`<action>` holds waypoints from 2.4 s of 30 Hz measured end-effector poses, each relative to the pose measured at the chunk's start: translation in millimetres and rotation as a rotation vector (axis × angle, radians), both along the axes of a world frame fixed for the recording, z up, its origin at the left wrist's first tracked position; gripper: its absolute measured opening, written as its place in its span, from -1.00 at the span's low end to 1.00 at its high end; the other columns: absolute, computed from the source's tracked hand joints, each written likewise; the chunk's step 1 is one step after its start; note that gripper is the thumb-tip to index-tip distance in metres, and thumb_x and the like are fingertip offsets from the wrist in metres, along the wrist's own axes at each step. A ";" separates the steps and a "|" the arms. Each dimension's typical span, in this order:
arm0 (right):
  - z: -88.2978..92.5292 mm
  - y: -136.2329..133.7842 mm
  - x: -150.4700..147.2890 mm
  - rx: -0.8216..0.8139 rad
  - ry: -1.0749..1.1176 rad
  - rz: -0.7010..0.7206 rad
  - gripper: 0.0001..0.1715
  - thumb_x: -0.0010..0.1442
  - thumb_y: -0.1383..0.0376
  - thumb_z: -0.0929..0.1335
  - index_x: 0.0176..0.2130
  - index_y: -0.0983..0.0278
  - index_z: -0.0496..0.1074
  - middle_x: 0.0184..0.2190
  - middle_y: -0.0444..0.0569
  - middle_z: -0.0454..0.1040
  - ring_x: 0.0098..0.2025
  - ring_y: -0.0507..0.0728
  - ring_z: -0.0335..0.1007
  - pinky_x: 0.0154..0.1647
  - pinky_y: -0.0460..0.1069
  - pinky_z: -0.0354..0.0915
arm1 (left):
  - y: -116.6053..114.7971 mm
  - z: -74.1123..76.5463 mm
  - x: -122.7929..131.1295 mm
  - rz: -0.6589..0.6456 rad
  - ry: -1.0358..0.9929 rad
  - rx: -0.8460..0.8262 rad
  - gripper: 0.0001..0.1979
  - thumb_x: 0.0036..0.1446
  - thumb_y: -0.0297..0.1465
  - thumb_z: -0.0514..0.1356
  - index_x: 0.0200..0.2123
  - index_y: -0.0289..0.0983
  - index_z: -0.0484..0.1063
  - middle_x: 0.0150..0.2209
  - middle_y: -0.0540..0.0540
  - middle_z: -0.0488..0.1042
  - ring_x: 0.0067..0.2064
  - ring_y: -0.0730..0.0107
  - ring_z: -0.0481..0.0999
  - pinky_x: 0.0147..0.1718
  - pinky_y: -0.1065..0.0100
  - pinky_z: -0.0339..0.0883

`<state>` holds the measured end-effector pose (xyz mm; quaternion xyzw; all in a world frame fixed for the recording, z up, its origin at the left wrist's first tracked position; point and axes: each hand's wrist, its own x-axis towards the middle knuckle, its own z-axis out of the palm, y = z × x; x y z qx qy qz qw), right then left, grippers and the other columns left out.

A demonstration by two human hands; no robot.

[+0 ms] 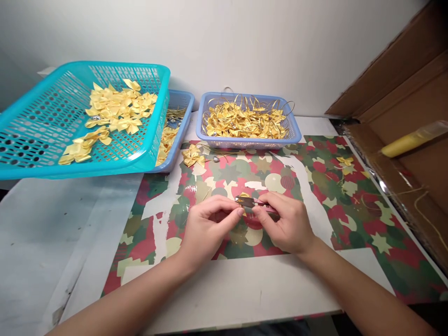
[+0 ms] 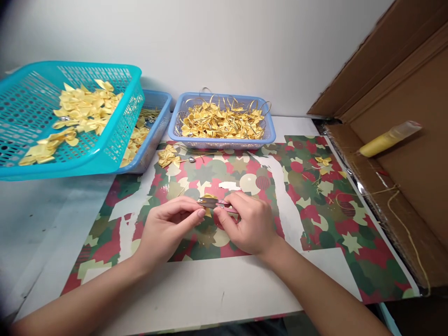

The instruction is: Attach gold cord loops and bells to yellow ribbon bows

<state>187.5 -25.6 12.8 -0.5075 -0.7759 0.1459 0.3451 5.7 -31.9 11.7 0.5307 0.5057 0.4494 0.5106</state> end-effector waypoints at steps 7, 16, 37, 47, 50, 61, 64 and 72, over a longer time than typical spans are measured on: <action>0.4 0.2 0.4 -0.014 0.010 0.001 -0.76 0.20 0.25 0.28 -0.48 0.27 0.35 -0.64 -0.17 0.30 -0.58 -0.01 0.18 -0.56 -0.11 0.07 | 0.8 -0.2 0.8 0.004 0.016 0.037 -0.93 0.03 -0.44 0.32 -0.47 -0.21 0.58 -0.42 -0.02 0.54 -0.39 0.46 0.48 -0.48 0.50 0.37; 1.8 0.8 -0.1 -0.049 0.000 -0.008 -0.70 0.20 0.25 0.28 -0.54 0.26 0.32 -0.67 -0.19 0.24 -0.59 -0.02 0.14 -0.57 -0.10 0.05 | -0.4 1.1 0.2 0.000 0.036 0.020 -0.94 0.04 -0.41 0.32 -0.46 -0.21 0.58 -0.40 -0.03 0.54 -0.38 0.44 0.48 -0.46 0.48 0.37; 4.3 10.9 17.3 -0.064 0.177 0.012 -0.76 0.18 0.23 0.26 -0.49 0.25 0.31 -0.68 -0.23 0.16 -0.63 -0.03 0.04 -0.60 -0.11 0.02 | 9.0 -7.8 -3.0 -0.125 -0.470 -0.411 -0.82 -0.06 -0.40 0.41 -0.31 -0.23 0.61 -0.46 0.04 0.53 -0.50 0.59 0.47 -0.48 0.53 0.42; 14.8 20.0 31.6 0.230 -0.135 0.203 -0.82 0.08 0.23 0.31 -0.50 0.26 0.38 -0.67 -0.20 0.33 -0.64 -0.04 0.11 -0.58 -0.10 0.07 | 4.8 -6.3 -1.1 -0.139 -0.301 -0.200 -0.71 -0.08 -0.44 0.40 -0.20 -0.28 0.60 -0.43 -0.06 0.54 -0.41 0.46 0.50 -0.45 0.47 0.46; 13.5 17.2 26.9 0.324 -0.186 0.163 -0.78 0.10 0.20 0.32 -0.50 0.27 0.38 -0.70 -0.20 0.32 -0.65 -0.04 0.11 -0.59 -0.09 0.04 | 1.8 -8.2 -0.7 -0.122 -0.233 -0.136 -0.70 -0.05 -0.45 0.36 -0.17 -0.28 0.58 -0.43 -0.06 0.52 -0.40 0.44 0.50 -0.43 0.45 0.47; 13.3 14.0 24.9 0.528 -0.291 0.084 -0.79 0.10 0.19 0.36 -0.49 0.26 0.39 -0.69 -0.18 0.37 -0.64 -0.01 0.16 -0.59 -0.06 0.03 | -2.1 -5.1 0.9 -0.087 -0.001 0.285 -0.67 0.00 -0.60 0.26 -0.12 -0.26 0.56 -0.49 0.04 0.49 -0.49 0.58 0.46 -0.52 0.59 0.45; 12.2 13.2 24.1 0.557 -0.308 0.074 -0.78 0.09 0.18 0.37 -0.48 0.26 0.39 -0.69 -0.18 0.36 -0.64 0.00 0.14 -0.58 -0.05 0.02 | -2.1 -5.0 0.4 -0.089 0.057 0.387 -0.67 0.00 -0.61 0.26 -0.13 -0.28 0.55 -0.49 0.03 0.51 -0.49 0.58 0.47 -0.51 0.59 0.45; 11.4 13.1 23.3 0.600 -0.315 0.049 -0.79 0.11 0.17 0.37 -0.46 0.25 0.39 -0.69 -0.17 0.38 -0.64 0.00 0.15 -0.58 -0.05 0.02 | -2.5 -2.5 -0.8 -0.058 0.099 0.418 -0.70 0.02 -0.59 0.24 -0.13 -0.31 0.55 -0.51 0.03 0.49 -0.51 0.56 0.46 -0.51 0.55 0.47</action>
